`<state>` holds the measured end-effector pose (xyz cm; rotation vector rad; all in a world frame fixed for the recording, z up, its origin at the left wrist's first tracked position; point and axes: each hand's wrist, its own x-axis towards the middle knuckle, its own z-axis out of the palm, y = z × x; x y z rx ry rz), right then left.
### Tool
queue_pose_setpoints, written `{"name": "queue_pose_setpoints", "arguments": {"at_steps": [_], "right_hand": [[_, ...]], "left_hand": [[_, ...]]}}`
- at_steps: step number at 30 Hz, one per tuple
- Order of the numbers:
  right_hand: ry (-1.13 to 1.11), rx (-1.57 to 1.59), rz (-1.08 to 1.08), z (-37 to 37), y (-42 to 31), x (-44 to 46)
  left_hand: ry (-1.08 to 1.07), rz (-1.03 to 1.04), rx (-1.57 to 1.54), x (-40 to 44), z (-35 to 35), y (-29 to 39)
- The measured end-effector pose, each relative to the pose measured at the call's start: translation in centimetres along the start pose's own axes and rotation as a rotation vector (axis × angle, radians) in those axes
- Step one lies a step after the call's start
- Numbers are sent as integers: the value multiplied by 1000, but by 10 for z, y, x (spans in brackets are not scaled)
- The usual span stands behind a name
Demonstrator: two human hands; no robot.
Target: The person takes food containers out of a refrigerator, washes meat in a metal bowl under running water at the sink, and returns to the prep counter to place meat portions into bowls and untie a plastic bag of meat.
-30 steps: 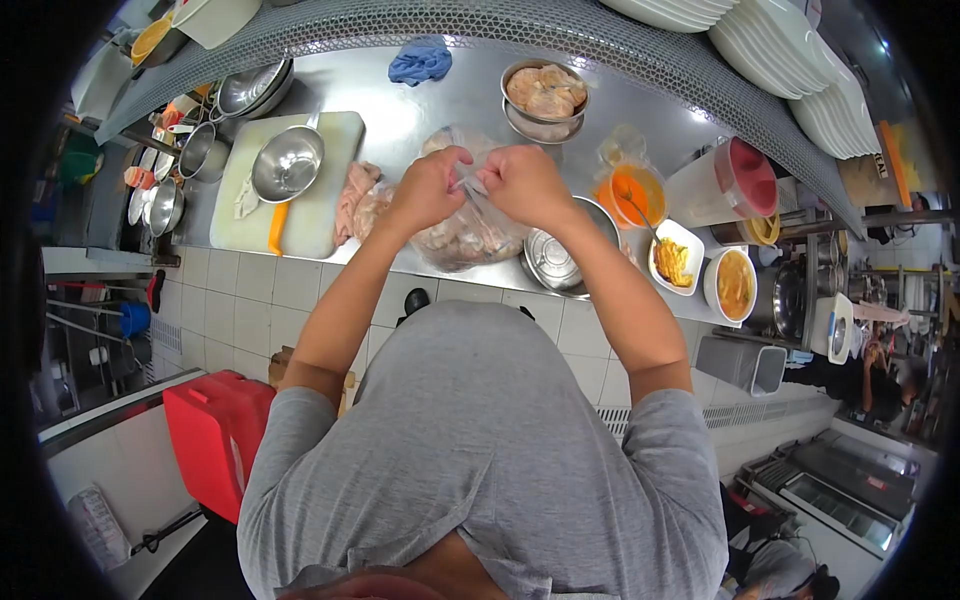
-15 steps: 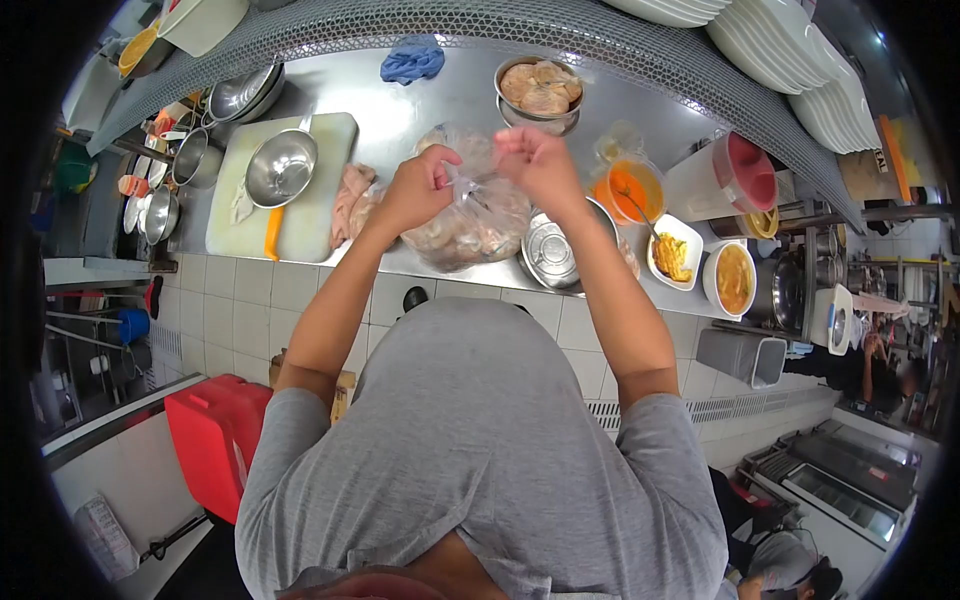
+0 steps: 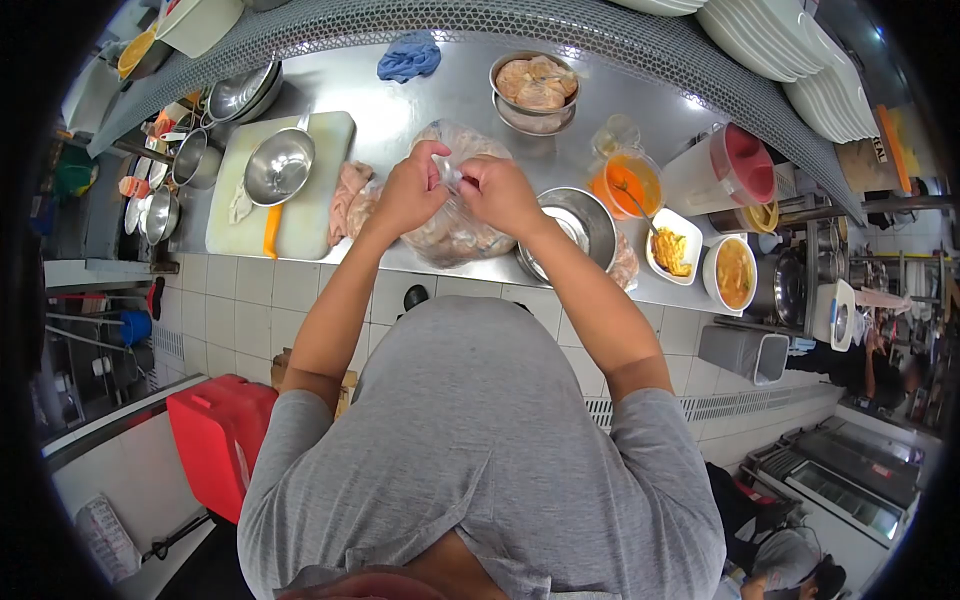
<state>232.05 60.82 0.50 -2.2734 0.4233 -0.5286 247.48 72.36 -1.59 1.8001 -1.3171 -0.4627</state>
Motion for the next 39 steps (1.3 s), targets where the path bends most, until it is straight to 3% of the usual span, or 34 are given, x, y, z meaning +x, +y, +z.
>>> {"name": "queue_pose_setpoints", "arguments": {"at_steps": [7,13,16,22,25,28,31,34,37,39], "right_hand": [[80,-48,-21,4,4,1],[-80,-61,99,-15,2,-5],[194,59,183,-12,-8,-14],[-98,235,384,8,16,-12],[-35,207,323,3,7,-14],[-93,210,337,1,11,-17],[-93,358,447,0,25,-17],[-48,712,629,-8,13,-14],[40,571,517,0,28,-17],[66,220,381,0,19,-20]], "left_hand": [[-9,-17,56,-5,0,-4],[-59,-65,-65,-5,-6,4],[-48,-78,-94,-7,-9,9],[-71,-7,2,-6,-6,14],[-55,123,160,-5,1,1],[-55,67,245,-1,7,4],[-37,46,255,4,6,3],[-84,18,181,1,-7,13],[-71,87,210,-4,-7,9],[-51,79,192,-11,-9,8]]}}
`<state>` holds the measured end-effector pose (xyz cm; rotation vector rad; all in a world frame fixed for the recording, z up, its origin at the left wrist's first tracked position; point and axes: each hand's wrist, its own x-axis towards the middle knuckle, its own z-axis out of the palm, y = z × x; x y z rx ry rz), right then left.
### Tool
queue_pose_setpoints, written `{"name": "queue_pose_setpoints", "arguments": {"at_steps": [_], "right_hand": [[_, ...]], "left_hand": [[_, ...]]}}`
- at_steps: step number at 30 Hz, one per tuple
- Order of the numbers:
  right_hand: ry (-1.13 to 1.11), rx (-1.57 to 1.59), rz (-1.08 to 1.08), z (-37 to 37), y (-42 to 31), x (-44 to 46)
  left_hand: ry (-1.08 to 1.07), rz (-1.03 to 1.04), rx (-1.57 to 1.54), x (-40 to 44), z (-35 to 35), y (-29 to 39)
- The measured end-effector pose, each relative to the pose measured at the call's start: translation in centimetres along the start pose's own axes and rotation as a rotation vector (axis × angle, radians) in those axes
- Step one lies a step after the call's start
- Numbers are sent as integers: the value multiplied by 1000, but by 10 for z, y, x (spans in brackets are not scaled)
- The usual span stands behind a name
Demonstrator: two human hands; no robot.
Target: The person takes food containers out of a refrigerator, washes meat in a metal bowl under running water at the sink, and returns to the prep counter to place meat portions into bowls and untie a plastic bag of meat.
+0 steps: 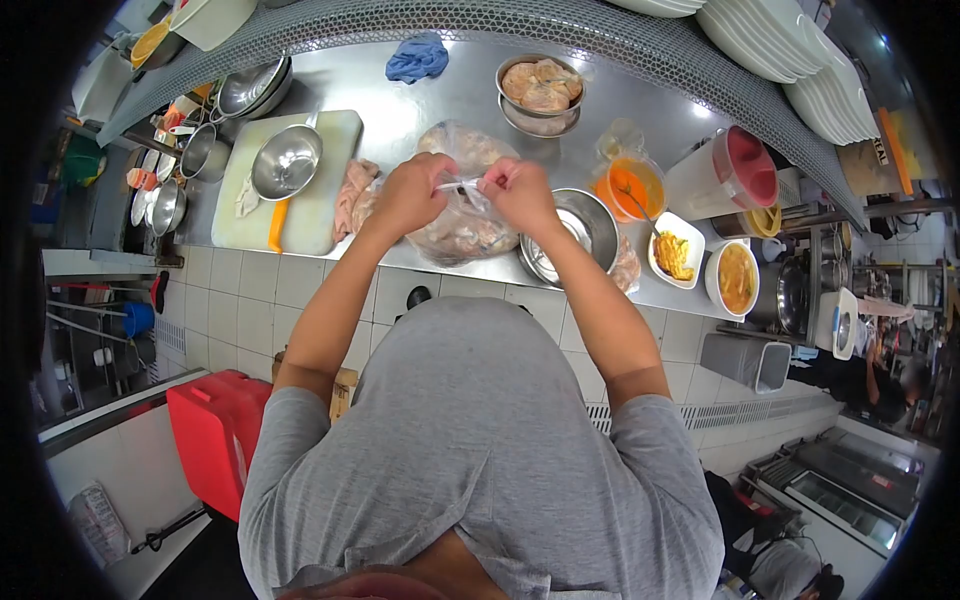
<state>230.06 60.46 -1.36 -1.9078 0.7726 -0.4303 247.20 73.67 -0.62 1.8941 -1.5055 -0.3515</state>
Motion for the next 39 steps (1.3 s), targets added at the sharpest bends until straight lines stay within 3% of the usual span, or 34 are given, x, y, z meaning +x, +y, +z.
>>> {"name": "queue_pose_setpoints", "arguments": {"at_steps": [1,4,7,10,13,16,19,22,37,39], "right_hand": [[38,-169,-79,-1,-2,-2],[86,-165,-108,-2,3,2],[58,-65,-26,-6,11,7],[-52,116,194,-11,5,12],[-259,316,193,-22,-13,12],[-202,380,141,-18,3,27],[143,-219,-570,-6,-3,33],[-81,-327,-481,-7,-6,30],[94,-503,-658,-15,-9,19],[104,-555,-628,-17,-20,19]], "left_hand": [[11,-3,-9,-2,0,0],[2,-22,-12,-10,-1,-4],[25,-22,68,-17,0,-12],[23,-38,61,-17,1,-11],[-14,-99,-70,-7,-10,9],[-3,-78,152,3,0,8],[-88,-52,348,12,4,-1],[-165,-41,453,15,-1,0],[-191,-201,197,9,-22,-13],[0,-31,165,10,-14,-11]]}}
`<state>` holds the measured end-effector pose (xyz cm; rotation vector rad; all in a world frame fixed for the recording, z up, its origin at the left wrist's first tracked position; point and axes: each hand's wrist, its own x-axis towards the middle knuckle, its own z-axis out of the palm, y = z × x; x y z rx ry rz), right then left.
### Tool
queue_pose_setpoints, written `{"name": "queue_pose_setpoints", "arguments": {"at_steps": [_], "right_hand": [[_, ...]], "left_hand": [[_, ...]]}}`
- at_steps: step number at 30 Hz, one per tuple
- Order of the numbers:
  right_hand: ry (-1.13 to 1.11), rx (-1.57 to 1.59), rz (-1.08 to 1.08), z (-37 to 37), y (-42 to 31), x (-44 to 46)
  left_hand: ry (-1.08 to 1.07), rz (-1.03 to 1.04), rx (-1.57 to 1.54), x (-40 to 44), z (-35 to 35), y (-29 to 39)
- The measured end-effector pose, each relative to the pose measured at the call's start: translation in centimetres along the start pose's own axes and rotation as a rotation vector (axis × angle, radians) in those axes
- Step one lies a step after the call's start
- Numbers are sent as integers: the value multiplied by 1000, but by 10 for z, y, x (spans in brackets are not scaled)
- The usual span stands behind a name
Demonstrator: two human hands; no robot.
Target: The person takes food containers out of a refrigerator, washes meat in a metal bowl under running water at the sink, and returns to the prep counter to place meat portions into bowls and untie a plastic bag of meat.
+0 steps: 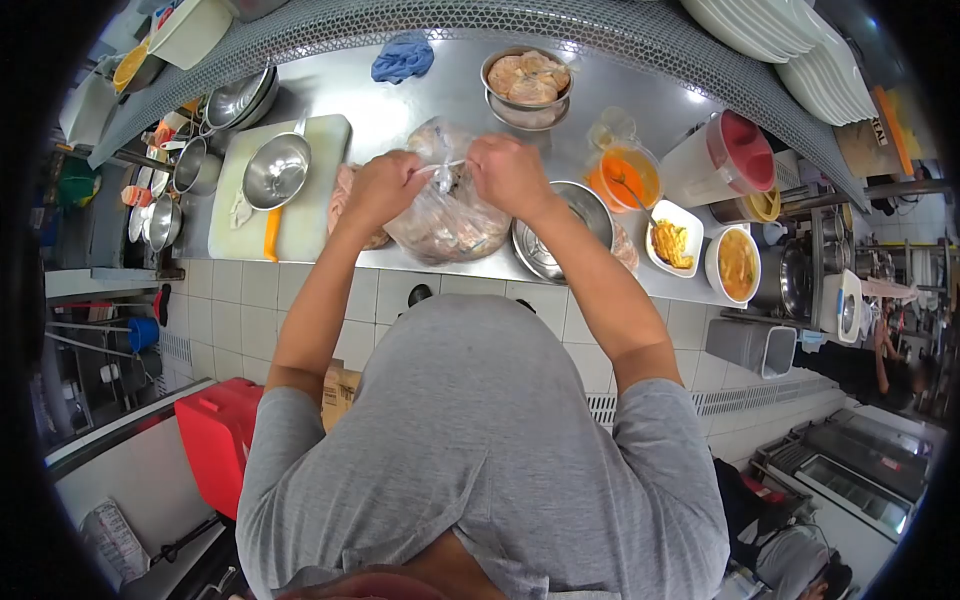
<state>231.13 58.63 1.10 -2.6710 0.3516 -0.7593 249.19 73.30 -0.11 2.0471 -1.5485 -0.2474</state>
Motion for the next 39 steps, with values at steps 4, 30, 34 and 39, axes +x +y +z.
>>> {"name": "queue_pose_setpoints", "arguments": {"at_steps": [4,30,34,39], "right_hand": [[7,-37,-84,8,-7,5],[-59,321,148,35,-19,31],[-28,315,180,39,-24,35],[39,299,144,53,-18,31]], "left_hand": [[-68,52,92,15,12,8],[40,2,39,12,-3,7],[5,-31,-110,13,-2,-16],[8,-21,-119,12,-3,-9]]}}
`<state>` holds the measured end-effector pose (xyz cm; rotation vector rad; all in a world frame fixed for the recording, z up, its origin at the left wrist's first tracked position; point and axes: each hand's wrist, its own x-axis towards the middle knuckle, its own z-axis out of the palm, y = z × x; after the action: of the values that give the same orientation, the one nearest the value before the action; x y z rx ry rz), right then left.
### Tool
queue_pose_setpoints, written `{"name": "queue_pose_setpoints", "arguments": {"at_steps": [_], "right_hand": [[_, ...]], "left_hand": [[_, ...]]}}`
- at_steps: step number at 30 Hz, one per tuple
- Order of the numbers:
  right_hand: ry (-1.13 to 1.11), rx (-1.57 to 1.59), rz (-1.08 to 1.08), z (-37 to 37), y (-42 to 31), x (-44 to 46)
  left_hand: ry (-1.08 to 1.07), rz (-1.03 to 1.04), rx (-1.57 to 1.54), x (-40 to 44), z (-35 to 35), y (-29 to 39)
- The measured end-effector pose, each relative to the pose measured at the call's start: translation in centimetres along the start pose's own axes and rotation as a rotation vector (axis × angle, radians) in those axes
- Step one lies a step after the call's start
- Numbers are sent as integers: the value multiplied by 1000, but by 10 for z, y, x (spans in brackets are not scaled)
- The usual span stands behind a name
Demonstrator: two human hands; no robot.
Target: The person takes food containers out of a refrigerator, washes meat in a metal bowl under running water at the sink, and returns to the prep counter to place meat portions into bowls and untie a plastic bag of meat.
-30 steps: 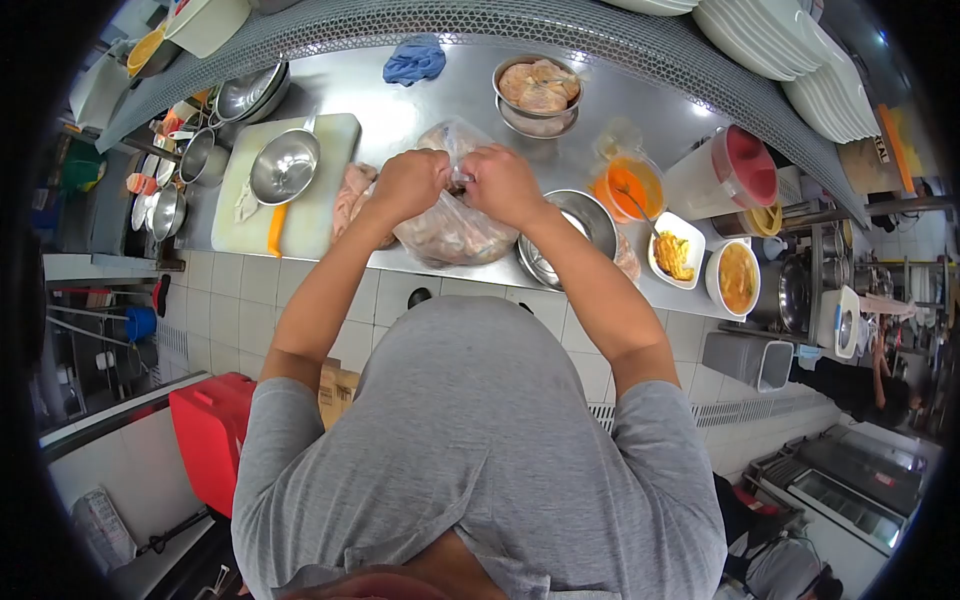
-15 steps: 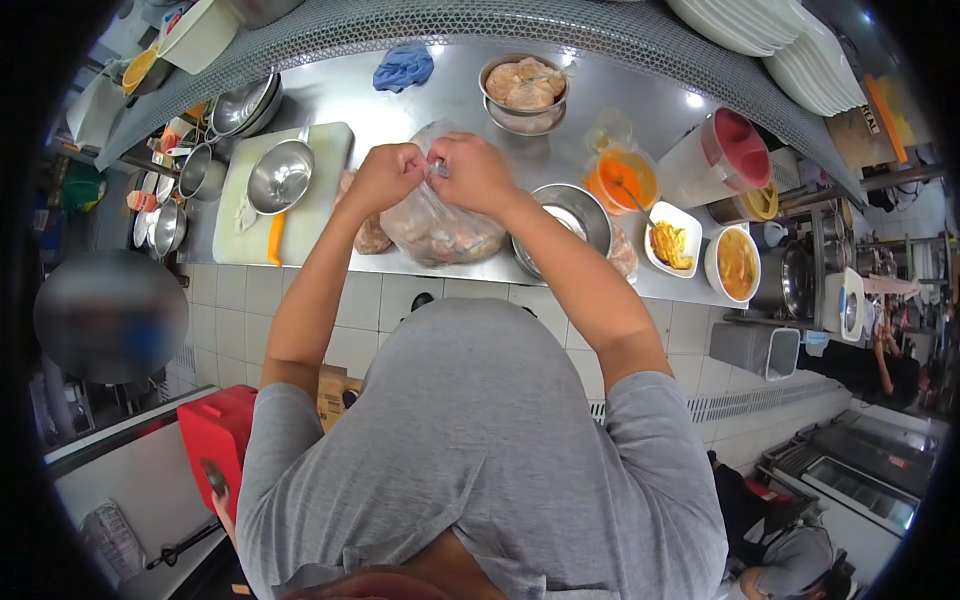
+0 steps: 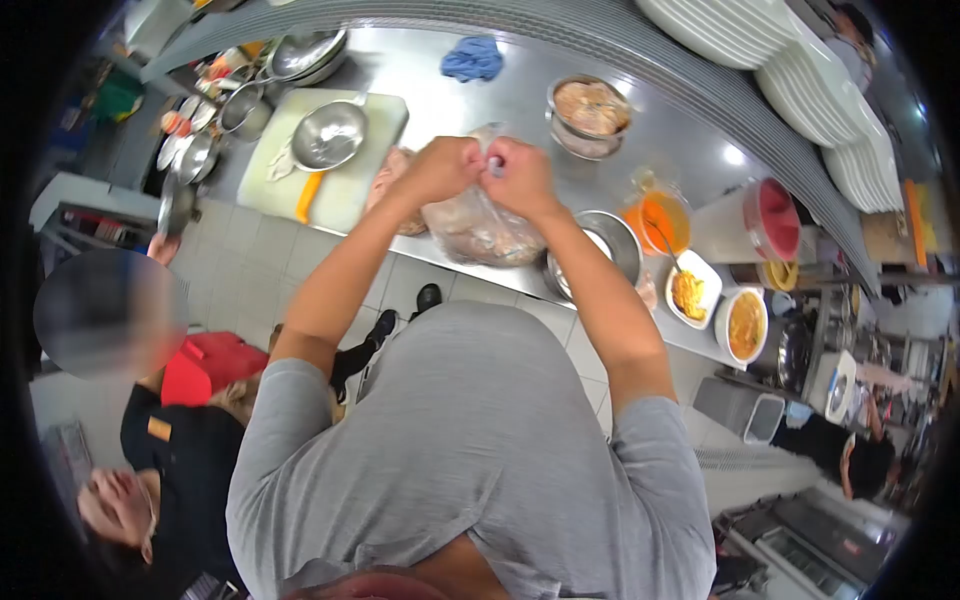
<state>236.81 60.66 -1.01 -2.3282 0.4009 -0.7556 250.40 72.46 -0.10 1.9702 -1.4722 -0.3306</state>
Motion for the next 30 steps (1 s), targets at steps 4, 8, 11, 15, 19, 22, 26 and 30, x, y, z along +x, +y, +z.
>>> {"name": "queue_pose_setpoints", "arguments": {"at_steps": [4,8,11,15,19,22,26,30], "right_hand": [[7,14,-5,-1,-1,2],[-13,18,31,4,-3,5],[-3,13,45,4,2,6],[8,38,-46,8,4,4],[-50,30,-16,5,3,1],[-75,64,3,-1,-1,-2],[-30,103,-22,-6,-6,-1],[-4,122,19,-8,-1,-1]], "left_hand": [[-50,15,224,6,0,11],[-53,45,248,0,-3,10],[-73,46,258,5,-1,12],[-27,84,242,9,20,-9],[-56,-28,317,6,14,-8],[-67,-155,350,11,12,-5],[-45,-267,335,17,10,-21],[-40,-355,275,17,-1,-7]]}}
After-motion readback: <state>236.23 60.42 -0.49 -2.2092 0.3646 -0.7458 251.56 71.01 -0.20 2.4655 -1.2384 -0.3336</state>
